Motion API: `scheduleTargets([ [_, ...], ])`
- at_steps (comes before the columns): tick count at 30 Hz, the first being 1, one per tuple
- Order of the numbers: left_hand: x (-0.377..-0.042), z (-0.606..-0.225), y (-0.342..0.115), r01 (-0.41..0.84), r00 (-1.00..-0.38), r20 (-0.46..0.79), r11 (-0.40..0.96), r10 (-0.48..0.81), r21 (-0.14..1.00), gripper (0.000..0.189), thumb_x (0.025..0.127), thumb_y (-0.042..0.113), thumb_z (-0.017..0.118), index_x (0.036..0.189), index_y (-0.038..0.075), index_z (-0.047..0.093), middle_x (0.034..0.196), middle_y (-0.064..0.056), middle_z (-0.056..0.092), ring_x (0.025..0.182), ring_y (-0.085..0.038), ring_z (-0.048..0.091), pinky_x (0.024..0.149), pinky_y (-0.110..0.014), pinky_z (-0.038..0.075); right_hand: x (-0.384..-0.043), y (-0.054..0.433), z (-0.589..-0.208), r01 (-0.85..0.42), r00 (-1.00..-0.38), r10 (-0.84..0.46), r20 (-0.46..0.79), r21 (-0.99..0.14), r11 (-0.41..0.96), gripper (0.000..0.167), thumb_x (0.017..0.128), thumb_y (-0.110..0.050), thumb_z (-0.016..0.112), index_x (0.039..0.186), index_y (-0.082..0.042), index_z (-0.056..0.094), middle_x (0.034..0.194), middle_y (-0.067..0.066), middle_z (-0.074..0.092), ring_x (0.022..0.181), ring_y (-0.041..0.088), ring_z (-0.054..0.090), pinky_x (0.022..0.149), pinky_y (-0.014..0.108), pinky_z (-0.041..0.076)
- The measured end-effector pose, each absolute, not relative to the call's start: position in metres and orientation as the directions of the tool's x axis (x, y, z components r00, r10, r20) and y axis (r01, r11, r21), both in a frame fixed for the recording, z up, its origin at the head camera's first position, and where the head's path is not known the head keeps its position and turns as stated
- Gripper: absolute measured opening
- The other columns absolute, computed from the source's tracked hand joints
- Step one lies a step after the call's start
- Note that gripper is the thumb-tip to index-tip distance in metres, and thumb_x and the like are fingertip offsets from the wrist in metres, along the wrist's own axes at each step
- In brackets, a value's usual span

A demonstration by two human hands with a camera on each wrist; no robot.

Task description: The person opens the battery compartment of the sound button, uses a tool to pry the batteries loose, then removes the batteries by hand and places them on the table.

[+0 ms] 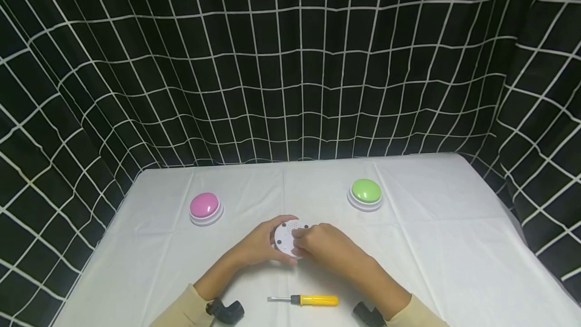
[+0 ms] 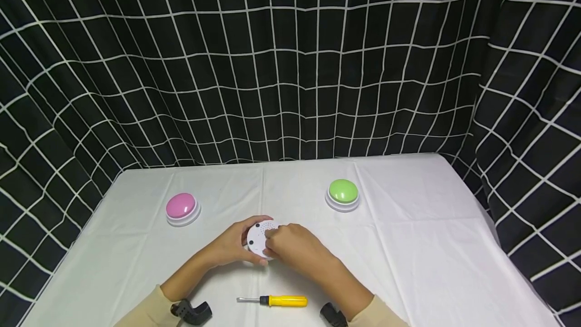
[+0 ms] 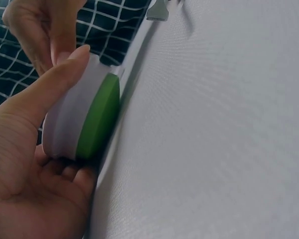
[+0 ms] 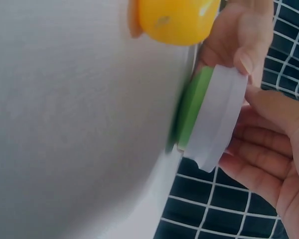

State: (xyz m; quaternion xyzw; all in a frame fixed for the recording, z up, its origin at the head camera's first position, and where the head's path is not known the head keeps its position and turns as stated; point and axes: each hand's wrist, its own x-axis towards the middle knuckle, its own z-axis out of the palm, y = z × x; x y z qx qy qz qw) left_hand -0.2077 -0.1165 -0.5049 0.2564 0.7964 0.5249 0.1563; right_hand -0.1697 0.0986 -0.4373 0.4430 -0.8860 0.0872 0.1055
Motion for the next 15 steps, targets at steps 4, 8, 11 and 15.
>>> scheduleTargets([
  [4, -0.2079, -0.5026, -0.1169, 0.217, -0.819, 0.007, 0.298, 0.573, 0.929, 0.098, 0.067, 0.019, 0.096, 0.151, 0.017, 0.047, 0.138, 0.007, 0.062, 0.127, -0.012, 0.056, 0.111, -0.034, 0.042, -0.1686, 0.0966, -0.4365, -0.799, -0.591, -0.766, 0.253, -0.05, 0.599, 0.013, 0.091, -0.018, 0.076, 0.079, -0.013, 0.073, 0.106, 0.003, 0.077, 0.068, 0.016, 0.07, 0.062, 0.027, 0.059],
  [8, -0.2076, -0.5022, -0.1168, 0.209, -0.821, 0.003, 0.295, 0.571, 0.932, 0.099, 0.066, 0.018, 0.096, 0.152, 0.015, 0.046, 0.139, 0.006, 0.061, 0.129, -0.013, 0.055, 0.113, -0.036, 0.041, -0.1671, 0.0967, -0.437, -0.803, -0.577, -0.781, 0.239, 0.005, 0.595, 0.007, 0.09, -0.016, 0.076, 0.085, -0.012, 0.075, 0.106, 0.002, 0.076, 0.068, 0.015, 0.07, 0.062, 0.024, 0.059],
  [11, -0.2079, -0.5038, -0.1168, 0.205, -0.817, 0.009, 0.276, 0.576, 0.939, 0.098, 0.068, 0.017, 0.095, 0.152, 0.012, 0.045, 0.14, 0.003, 0.061, 0.13, -0.016, 0.055, 0.114, -0.037, 0.041, -0.1663, 0.0972, -0.4379, -0.818, -0.543, -0.804, 0.244, 0.064, 0.572, 0.001, 0.087, -0.012, 0.078, 0.088, -0.012, 0.077, 0.104, 0.001, 0.076, 0.067, 0.014, 0.07, 0.061, 0.021, 0.058],
  [15, -0.2095, -0.5061, -0.1164, 0.188, -0.816, 0.004, 0.26, 0.578, 0.947, 0.096, 0.069, 0.016, 0.094, 0.152, 0.013, 0.045, 0.138, 0.003, 0.062, 0.128, -0.016, 0.056, 0.113, -0.037, 0.042, -0.1665, 0.0981, -0.4393, -0.828, -0.525, -0.812, 0.254, 0.071, 0.557, 0.008, 0.083, -0.006, 0.08, 0.089, -0.012, 0.078, 0.106, 0.001, 0.076, 0.069, 0.015, 0.071, 0.063, 0.021, 0.059],
])
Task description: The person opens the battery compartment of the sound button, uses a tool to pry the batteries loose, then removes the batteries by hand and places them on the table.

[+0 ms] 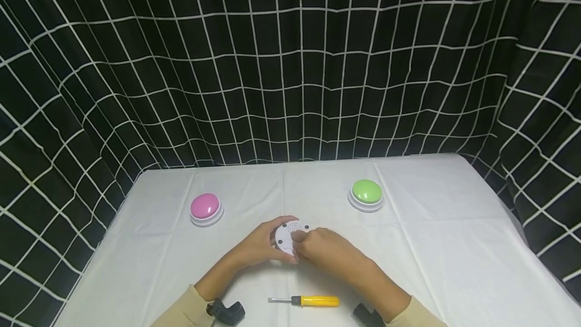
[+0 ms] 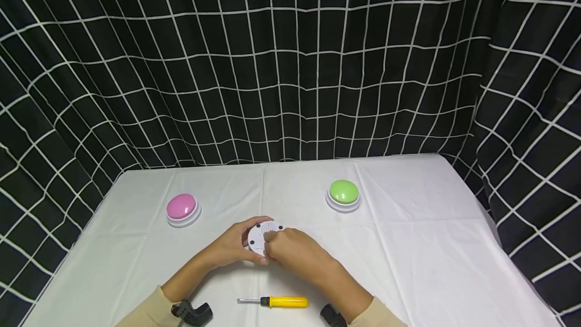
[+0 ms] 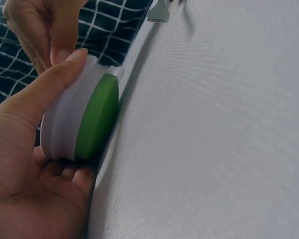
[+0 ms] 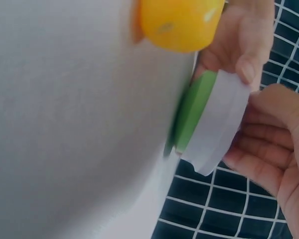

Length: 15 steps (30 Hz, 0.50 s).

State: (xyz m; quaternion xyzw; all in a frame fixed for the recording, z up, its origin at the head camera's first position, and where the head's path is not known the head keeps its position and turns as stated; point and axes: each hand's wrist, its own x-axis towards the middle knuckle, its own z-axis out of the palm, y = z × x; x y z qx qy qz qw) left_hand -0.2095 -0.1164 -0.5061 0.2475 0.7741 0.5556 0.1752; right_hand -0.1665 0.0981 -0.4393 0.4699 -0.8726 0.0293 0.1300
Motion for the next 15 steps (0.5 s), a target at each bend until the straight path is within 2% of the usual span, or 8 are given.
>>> scheduleTargets([
  [5, -0.2108, -0.508, -0.1162, 0.18, -0.823, -0.004, 0.267, 0.569, 0.947, 0.095, 0.069, 0.018, 0.094, 0.152, 0.016, 0.046, 0.136, 0.005, 0.063, 0.124, -0.014, 0.058, 0.109, -0.034, 0.044, -0.1685, 0.098, -0.4403, -0.826, -0.545, -0.796, 0.262, -0.008, 0.563, 0.013, 0.082, -0.002, 0.08, 0.087, -0.013, 0.076, 0.105, 0.0, 0.076, 0.069, 0.013, 0.07, 0.062, 0.021, 0.058],
  [11, -0.2092, -0.507, -0.117, 0.162, -0.827, -0.022, 0.274, 0.562, 0.948, 0.098, 0.068, 0.02, 0.096, 0.152, 0.016, 0.046, 0.135, 0.006, 0.064, 0.123, -0.013, 0.058, 0.107, -0.032, 0.046, -0.17, 0.0975, -0.4384, -0.824, -0.561, -0.777, 0.286, -0.101, 0.558, 0.013, 0.085, -0.006, 0.079, 0.08, -0.015, 0.071, 0.103, 0.0, 0.077, 0.075, 0.013, 0.072, 0.065, 0.024, 0.058],
  [15, -0.2093, -0.5068, -0.1173, 0.156, -0.826, -0.023, 0.269, 0.562, 0.95, 0.097, 0.068, 0.021, 0.096, 0.151, 0.019, 0.046, 0.134, 0.006, 0.064, 0.122, -0.014, 0.059, 0.106, -0.034, 0.047, -0.1683, 0.0968, -0.4367, -0.817, -0.569, -0.759, 0.315, -0.12, 0.563, 0.012, 0.085, -0.008, 0.079, 0.081, -0.016, 0.071, 0.089, -0.005, 0.075, 0.071, 0.008, 0.066, 0.065, 0.023, 0.057],
])
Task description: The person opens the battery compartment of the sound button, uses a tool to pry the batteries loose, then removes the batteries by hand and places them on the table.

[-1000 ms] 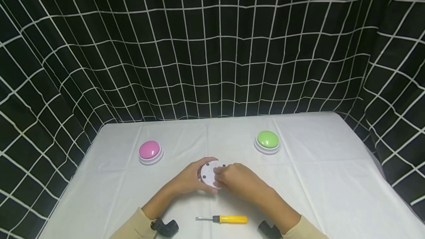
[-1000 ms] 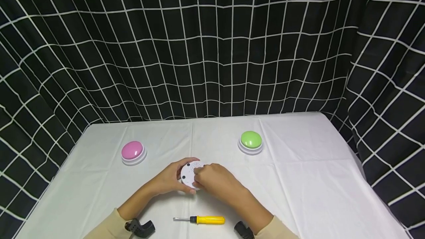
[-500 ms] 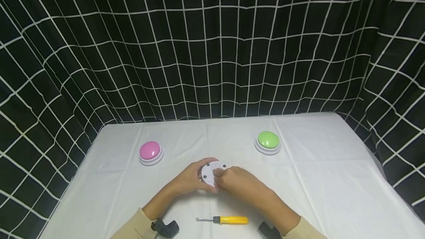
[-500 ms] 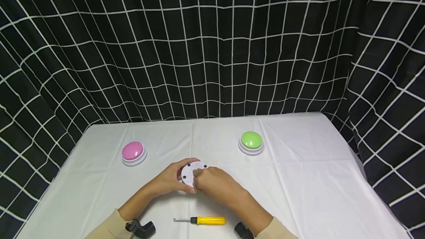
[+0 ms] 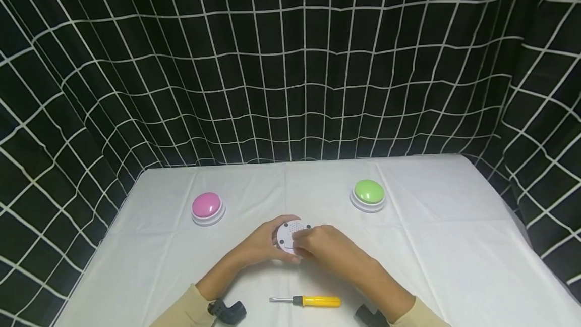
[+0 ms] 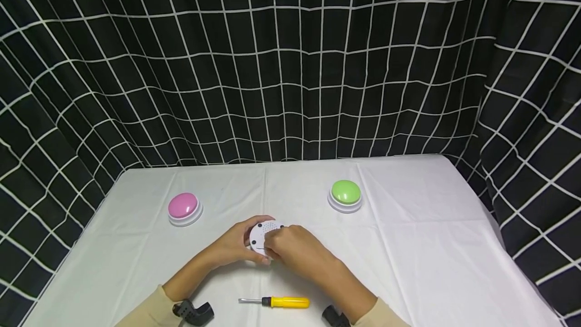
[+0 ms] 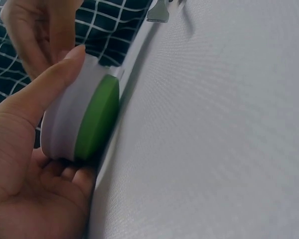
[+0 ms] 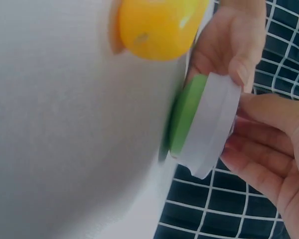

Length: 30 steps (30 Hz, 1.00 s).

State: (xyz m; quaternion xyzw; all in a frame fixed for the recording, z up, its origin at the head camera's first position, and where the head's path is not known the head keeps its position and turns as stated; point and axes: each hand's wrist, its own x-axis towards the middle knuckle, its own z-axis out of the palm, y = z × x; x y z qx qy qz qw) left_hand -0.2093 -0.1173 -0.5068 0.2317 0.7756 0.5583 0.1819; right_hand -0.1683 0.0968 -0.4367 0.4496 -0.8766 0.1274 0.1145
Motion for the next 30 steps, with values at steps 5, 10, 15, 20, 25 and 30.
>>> scheduleTargets([
  [5, -0.2103, -0.5073, -0.1174, 0.141, -0.822, -0.026, 0.247, 0.569, 0.959, 0.096, 0.069, 0.018, 0.095, 0.151, 0.018, 0.046, 0.135, 0.005, 0.064, 0.123, -0.014, 0.059, 0.108, -0.034, 0.046, -0.1657, 0.0949, -0.4371, -0.788, -0.607, -0.726, 0.322, -0.129, 0.602, 0.013, 0.087, -0.011, 0.079, 0.084, -0.018, 0.068, 0.075, -0.011, 0.062, 0.062, 0.003, 0.047, 0.057, 0.018, 0.048],
  [10, -0.2107, -0.5062, -0.1175, 0.13, -0.82, -0.03, 0.237, 0.571, 0.963, 0.097, 0.069, 0.015, 0.094, 0.152, 0.015, 0.045, 0.138, 0.004, 0.062, 0.125, -0.013, 0.058, 0.107, -0.03, 0.048, -0.1638, 0.0932, -0.438, -0.759, -0.639, -0.702, 0.314, -0.108, 0.642, 0.016, 0.087, -0.014, 0.079, 0.088, -0.015, 0.064, 0.079, -0.008, 0.061, 0.064, 0.005, 0.048, 0.056, 0.02, 0.05],
  [15, -0.2098, -0.5056, -0.1178, 0.124, -0.825, -0.033, 0.237, 0.565, 0.964, 0.097, 0.069, 0.015, 0.095, 0.152, 0.016, 0.045, 0.139, 0.004, 0.062, 0.126, -0.014, 0.058, 0.106, -0.029, 0.048, -0.1628, 0.092, -0.4386, -0.751, -0.645, -0.699, 0.309, -0.086, 0.655, 0.018, 0.085, -0.012, 0.081, 0.093, -0.013, 0.064, 0.081, -0.006, 0.063, 0.067, 0.006, 0.051, 0.059, 0.023, 0.054],
  [20, -0.2098, -0.5068, -0.1187, 0.122, -0.828, -0.034, 0.24, 0.56, 0.963, 0.097, 0.069, 0.016, 0.095, 0.152, 0.018, 0.045, 0.139, 0.004, 0.062, 0.127, -0.013, 0.057, 0.109, -0.031, 0.045, -0.1621, 0.0907, -0.44, -0.756, -0.634, -0.711, 0.305, -0.048, 0.653, 0.022, 0.082, -0.007, 0.081, 0.094, -0.012, 0.063, 0.083, -0.005, 0.063, 0.068, 0.007, 0.052, 0.059, 0.024, 0.055],
  [25, -0.2107, -0.5082, -0.1185, 0.121, -0.831, -0.036, 0.245, 0.554, 0.962, 0.096, 0.07, 0.017, 0.094, 0.152, 0.017, 0.045, 0.135, 0.004, 0.064, 0.119, -0.015, 0.06, 0.102, -0.03, 0.05, -0.1628, 0.09, -0.442, -0.755, -0.618, -0.716, 0.325, 0.009, 0.655, 0.024, 0.08, -0.001, 0.079, 0.089, -0.012, 0.059, 0.079, -0.005, 0.059, 0.065, 0.007, 0.048, 0.054, 0.023, 0.05],
  [30, -0.2109, -0.507, -0.1173, 0.118, -0.832, -0.038, 0.244, 0.553, 0.963, 0.096, 0.07, 0.016, 0.094, 0.152, 0.016, 0.045, 0.136, 0.004, 0.063, 0.12, -0.014, 0.06, 0.103, -0.03, 0.048, -0.1629, 0.0902, -0.4436, -0.748, -0.62, -0.712, 0.329, 0.024, 0.663, 0.027, 0.077, 0.0, 0.08, 0.089, -0.01, 0.059, 0.08, -0.004, 0.06, 0.067, 0.007, 0.049, 0.054, 0.023, 0.05],
])
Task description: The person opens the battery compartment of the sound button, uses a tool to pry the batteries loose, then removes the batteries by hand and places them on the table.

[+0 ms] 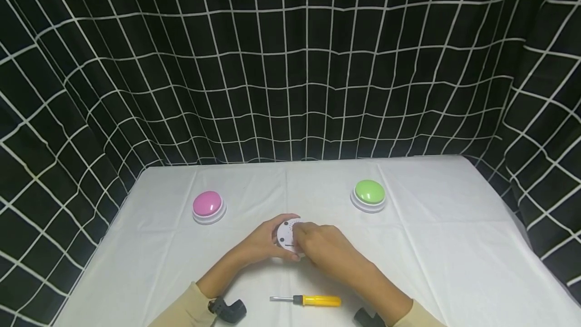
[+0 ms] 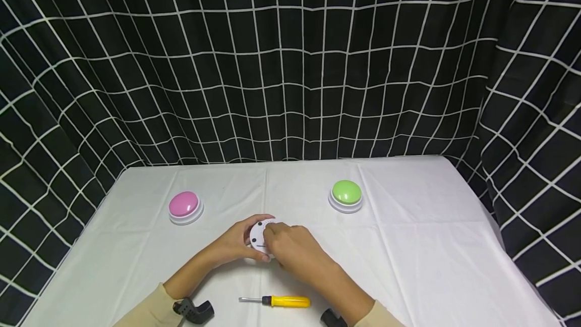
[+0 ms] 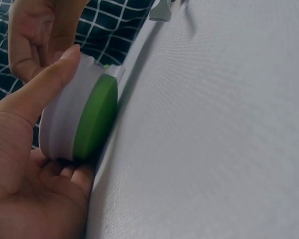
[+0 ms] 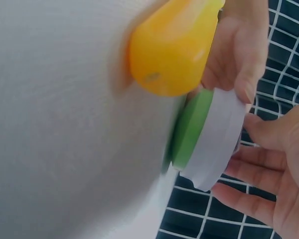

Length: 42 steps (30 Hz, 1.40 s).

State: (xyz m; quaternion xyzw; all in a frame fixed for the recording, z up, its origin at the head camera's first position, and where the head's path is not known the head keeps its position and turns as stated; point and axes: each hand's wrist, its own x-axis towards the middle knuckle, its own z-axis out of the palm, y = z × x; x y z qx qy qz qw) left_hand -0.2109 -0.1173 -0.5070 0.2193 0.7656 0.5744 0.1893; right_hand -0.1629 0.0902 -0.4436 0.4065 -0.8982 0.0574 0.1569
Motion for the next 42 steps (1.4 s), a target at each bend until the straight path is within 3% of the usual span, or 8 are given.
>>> scheduleTargets([
  [7, -0.207, -0.509, -0.118, 0.094, -0.839, -0.05, 0.235, 0.541, 0.967, 0.096, 0.069, 0.015, 0.094, 0.152, 0.017, 0.045, 0.134, 0.004, 0.064, 0.12, -0.015, 0.06, 0.106, -0.034, 0.047, -0.163, 0.091, -0.445, -0.73, -0.654, -0.69, 0.31, -0.022, 0.683, 0.033, 0.07, 0.005, 0.08, 0.092, -0.01, 0.06, 0.086, -0.002, 0.064, 0.07, 0.009, 0.053, 0.058, 0.025, 0.054],
  [13, -0.209, -0.51, -0.117, 0.108, -0.839, -0.044, 0.245, 0.542, 0.963, 0.094, 0.071, 0.019, 0.093, 0.152, 0.021, 0.045, 0.133, 0.004, 0.064, 0.12, -0.014, 0.06, 0.107, -0.034, 0.046, -0.161, 0.099, -0.432, -0.703, -0.707, -0.674, 0.216, -0.109, 0.703, 0.039, 0.071, 0.006, 0.081, 0.096, -0.015, 0.06, 0.089, -0.006, 0.064, 0.072, 0.007, 0.052, 0.064, 0.026, 0.055],
  [19, -0.21, -0.509, -0.116, 0.096, -0.831, -0.052, 0.234, 0.553, 0.968, 0.095, 0.071, 0.016, 0.093, 0.153, 0.02, 0.044, 0.135, 0.004, 0.063, 0.123, -0.013, 0.059, 0.11, -0.032, 0.045, -0.156, 0.112, -0.423, -0.677, -0.734, -0.646, 0.21, -0.163, 0.717, 0.032, 0.081, 0.0, 0.079, 0.096, -0.02, 0.059, 0.09, -0.01, 0.065, 0.072, 0.007, 0.051, 0.064, 0.026, 0.053],
  [22, -0.21, -0.507, -0.116, 0.103, -0.836, -0.047, 0.24, 0.547, 0.965, 0.096, 0.071, 0.014, 0.093, 0.153, 0.019, 0.043, 0.135, 0.005, 0.063, 0.125, -0.014, 0.058, 0.113, -0.036, 0.043, -0.155, 0.122, -0.42, -0.672, -0.738, -0.629, 0.245, -0.188, 0.716, 0.023, 0.089, -0.005, 0.075, 0.095, -0.021, 0.058, 0.088, -0.012, 0.064, 0.071, 0.007, 0.049, 0.062, 0.024, 0.051],
  [26, -0.208, -0.504, -0.116, 0.111, -0.847, -0.053, 0.275, 0.529, 0.955, 0.097, 0.069, 0.017, 0.094, 0.153, 0.019, 0.044, 0.135, 0.007, 0.063, 0.128, -0.014, 0.056, 0.117, -0.043, 0.038, -0.155, 0.14, -0.419, -0.671, -0.735, -0.604, 0.307, -0.207, 0.712, 0.02, 0.092, -0.009, 0.073, 0.094, -0.021, 0.057, 0.088, -0.013, 0.061, 0.072, 0.006, 0.049, 0.062, 0.024, 0.052],
  [32, -0.209, -0.503, -0.116, 0.115, -0.856, -0.054, 0.291, 0.513, 0.95, 0.098, 0.068, 0.02, 0.095, 0.152, 0.02, 0.045, 0.138, 0.007, 0.062, 0.133, -0.016, 0.053, 0.121, -0.046, 0.031, -0.162, 0.175, -0.424, -0.677, -0.701, -0.58, 0.415, -0.133, 0.724, 0.027, 0.088, -0.004, 0.076, 0.092, -0.021, 0.056, 0.091, -0.013, 0.058, 0.077, 0.004, 0.052, 0.063, 0.026, 0.055],
  [37, -0.21, -0.506, -0.117, 0.12, -0.855, -0.048, 0.286, 0.516, 0.951, 0.098, 0.068, 0.021, 0.095, 0.152, 0.02, 0.045, 0.139, 0.007, 0.061, 0.135, -0.016, 0.051, 0.121, -0.046, 0.03, -0.169, 0.205, -0.428, -0.679, -0.664, -0.587, 0.463, -0.045, 0.733, 0.022, 0.086, -0.011, 0.076, 0.092, -0.019, 0.057, 0.092, -0.01, 0.057, 0.081, 0.006, 0.057, 0.062, 0.03, 0.057],
  [42, -0.21, -0.508, -0.116, 0.126, -0.853, -0.047, 0.291, 0.52, 0.948, 0.098, 0.068, 0.022, 0.095, 0.152, 0.02, 0.045, 0.14, 0.009, 0.06, 0.136, -0.015, 0.05, 0.122, -0.046, 0.029, -0.172, 0.236, -0.431, -0.641, -0.692, -0.561, 0.455, -0.028, 0.767, 0.023, 0.085, -0.012, 0.076, 0.089, -0.021, 0.055, 0.087, -0.012, 0.053, 0.076, 0.004, 0.049, 0.056, 0.027, 0.052],
])
